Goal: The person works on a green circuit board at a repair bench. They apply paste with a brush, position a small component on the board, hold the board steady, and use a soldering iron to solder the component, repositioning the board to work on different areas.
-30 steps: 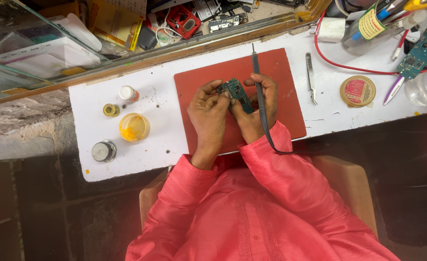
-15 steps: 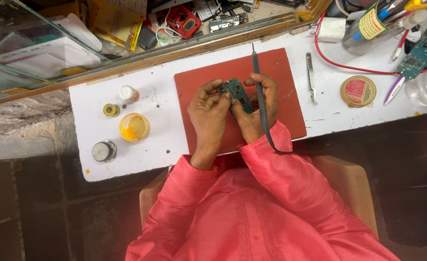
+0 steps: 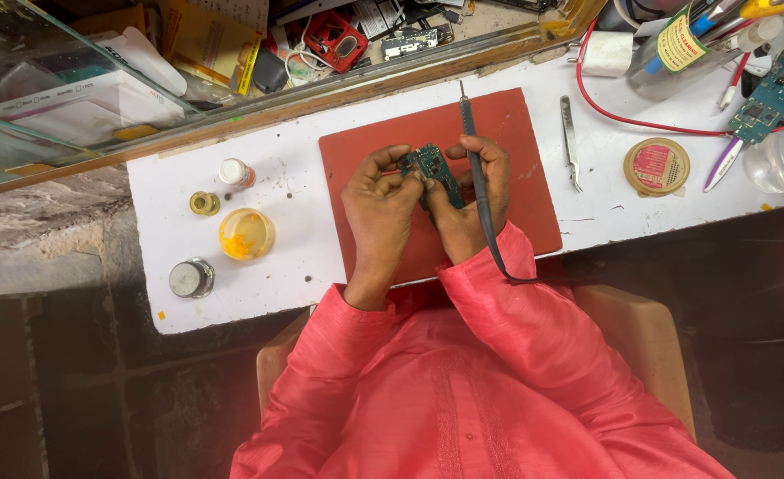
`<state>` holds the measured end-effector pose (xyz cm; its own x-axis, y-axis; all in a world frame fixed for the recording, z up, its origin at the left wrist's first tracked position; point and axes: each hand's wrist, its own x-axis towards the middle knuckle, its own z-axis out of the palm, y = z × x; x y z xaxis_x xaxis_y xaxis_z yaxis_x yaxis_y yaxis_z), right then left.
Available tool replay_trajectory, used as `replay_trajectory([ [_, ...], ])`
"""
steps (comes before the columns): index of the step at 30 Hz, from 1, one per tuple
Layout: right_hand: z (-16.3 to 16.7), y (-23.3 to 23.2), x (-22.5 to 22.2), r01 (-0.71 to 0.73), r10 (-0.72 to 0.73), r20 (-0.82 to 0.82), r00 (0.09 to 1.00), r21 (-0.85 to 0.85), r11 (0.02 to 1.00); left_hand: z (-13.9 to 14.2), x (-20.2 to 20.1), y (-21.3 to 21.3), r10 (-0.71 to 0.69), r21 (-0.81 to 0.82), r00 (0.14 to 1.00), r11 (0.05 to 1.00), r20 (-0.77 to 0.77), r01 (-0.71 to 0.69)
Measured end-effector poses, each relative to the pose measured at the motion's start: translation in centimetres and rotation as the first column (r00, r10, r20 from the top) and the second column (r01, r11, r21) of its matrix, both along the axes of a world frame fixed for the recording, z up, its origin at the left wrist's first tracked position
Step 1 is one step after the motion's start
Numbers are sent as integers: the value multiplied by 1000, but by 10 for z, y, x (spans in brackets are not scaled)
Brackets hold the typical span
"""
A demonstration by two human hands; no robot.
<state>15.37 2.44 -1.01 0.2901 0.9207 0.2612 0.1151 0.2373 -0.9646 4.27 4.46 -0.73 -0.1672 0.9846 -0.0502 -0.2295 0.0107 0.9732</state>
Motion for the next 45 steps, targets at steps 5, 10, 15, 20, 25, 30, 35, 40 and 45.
replay_trajectory([
  [5, -1, -1, 0, -4, 4, -52, 999, 1, 1000, -2, -3, 2, -38, -4, 999, 999, -21, 38],
  [10, -1, -1, -1, -2, 3, -62, 998, 20, 1000, -2, -7, 4, -68, 5, 995, 998, -68, 68],
  [15, 0, -2, -2, 1, 1, -70, 998, 25, 1000, 2, -12, 9, -116, -8, 992, 993, -41, 116],
  [20, -2, -2, -1, -9, 11, -41, 999, 48, 999, 7, -18, 15, -159, -25, 982, 987, -99, 157],
  [25, -3, 0, -1, -10, 13, -38, 999, 68, 998, 7, -18, 16, -156, -33, 981, 988, -118, 153],
  [30, -3, -1, -1, -6, 8, -19, 1000, 62, 998, 2, -16, 11, -120, -7, 992, 993, -41, 120],
  [35, -3, 0, -3, 5, -4, -23, 1000, 50, 999, -3, -13, 6, -79, 6, 996, 997, -29, 79],
  [40, -4, 1, -3, -4, 6, -31, 1000, 52, 999, -4, -10, 4, -56, 11, 998, 998, -9, 56],
  [45, -4, 0, -3, -1, 2, -29, 1000, 40, 999, -2, -10, 3, -55, -7, 998, 998, -8, 55],
])
